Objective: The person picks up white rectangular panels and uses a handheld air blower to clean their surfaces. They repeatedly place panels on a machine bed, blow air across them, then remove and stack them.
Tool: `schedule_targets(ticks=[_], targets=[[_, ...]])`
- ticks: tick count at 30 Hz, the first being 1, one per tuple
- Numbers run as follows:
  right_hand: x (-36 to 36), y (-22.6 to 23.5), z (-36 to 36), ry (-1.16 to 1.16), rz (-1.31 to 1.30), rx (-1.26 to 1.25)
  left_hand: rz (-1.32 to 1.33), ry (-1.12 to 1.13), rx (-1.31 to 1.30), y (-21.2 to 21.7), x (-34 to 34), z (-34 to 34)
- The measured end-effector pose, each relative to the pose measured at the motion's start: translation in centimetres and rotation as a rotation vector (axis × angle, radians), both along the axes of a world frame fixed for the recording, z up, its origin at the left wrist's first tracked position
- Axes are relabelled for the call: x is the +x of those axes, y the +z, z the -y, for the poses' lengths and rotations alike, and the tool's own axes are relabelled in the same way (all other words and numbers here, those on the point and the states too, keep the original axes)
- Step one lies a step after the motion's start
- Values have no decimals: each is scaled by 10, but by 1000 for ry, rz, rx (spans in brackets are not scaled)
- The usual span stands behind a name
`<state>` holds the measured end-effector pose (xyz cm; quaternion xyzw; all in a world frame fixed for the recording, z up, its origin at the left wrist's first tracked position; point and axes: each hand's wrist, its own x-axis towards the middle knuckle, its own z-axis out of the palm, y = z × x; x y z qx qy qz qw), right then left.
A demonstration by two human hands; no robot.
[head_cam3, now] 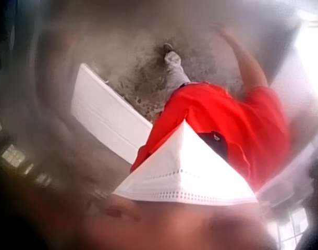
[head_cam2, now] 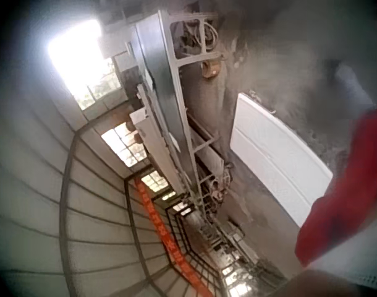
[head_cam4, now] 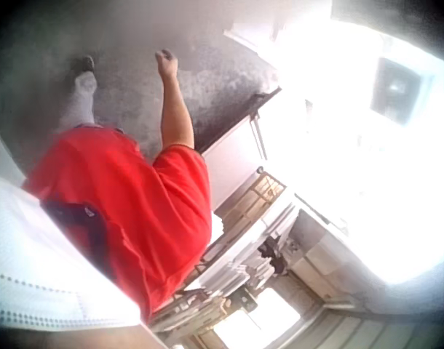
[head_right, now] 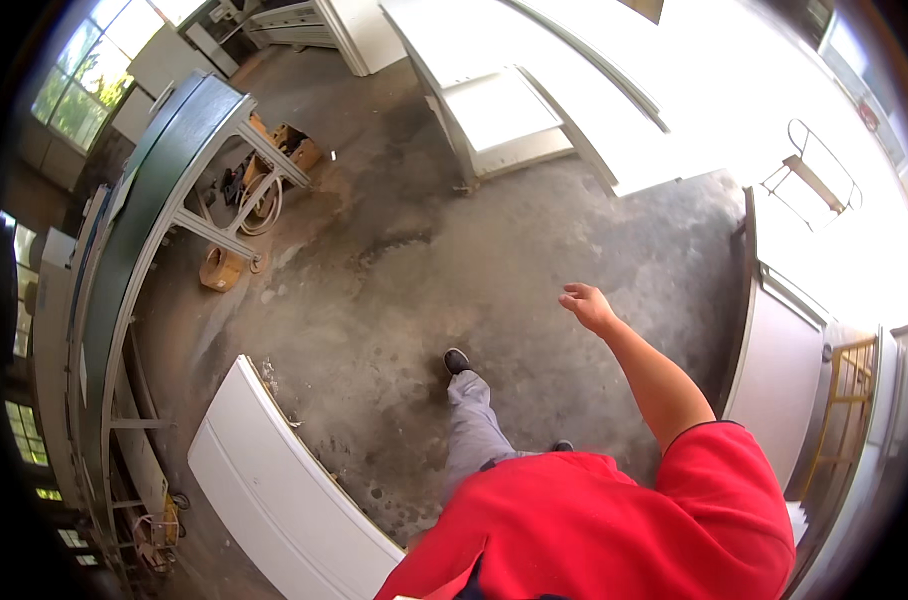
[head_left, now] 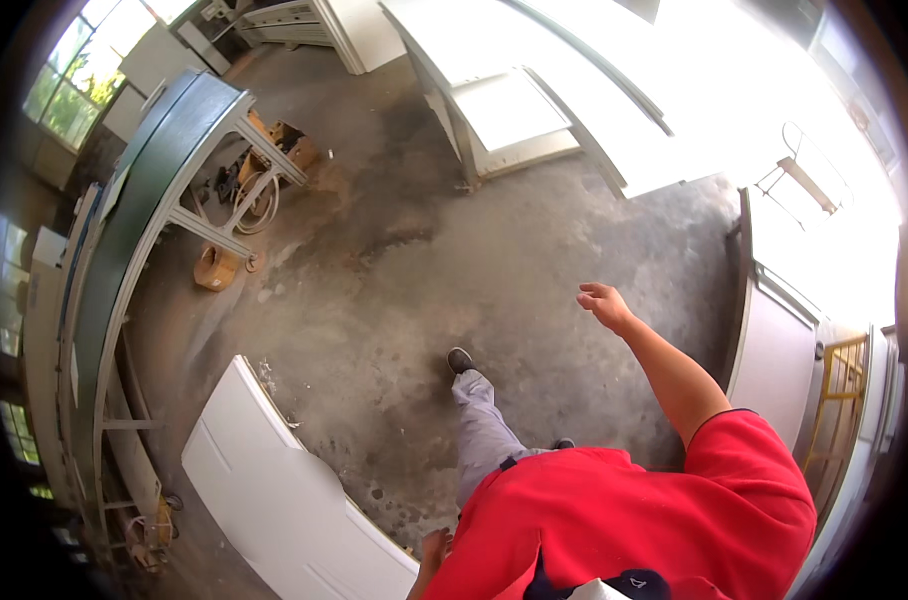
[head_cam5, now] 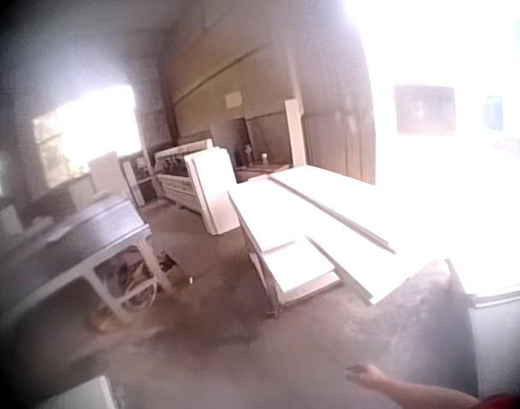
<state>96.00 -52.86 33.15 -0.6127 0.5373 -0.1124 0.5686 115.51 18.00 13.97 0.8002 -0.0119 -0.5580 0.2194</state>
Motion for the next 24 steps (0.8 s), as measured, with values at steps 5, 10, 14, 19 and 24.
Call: schedule_targets(ticks=[5, 10, 14, 19, 24], targets=[[148, -60, 114, 3, -12, -29, -19, 241, -41, -33, 174, 232], [254, -36, 112, 243, -258, 363, 489, 57, -329, 58, 426, 531], [376, -69, 194, 369, -159, 293, 571, -97, -537, 175, 597, 729], [584, -86, 395, 418, -37, 185, 568, 142, -480, 129, 731, 849], [832, -30, 630, 390, 171, 10, 421, -305, -320, 151, 806, 922]])
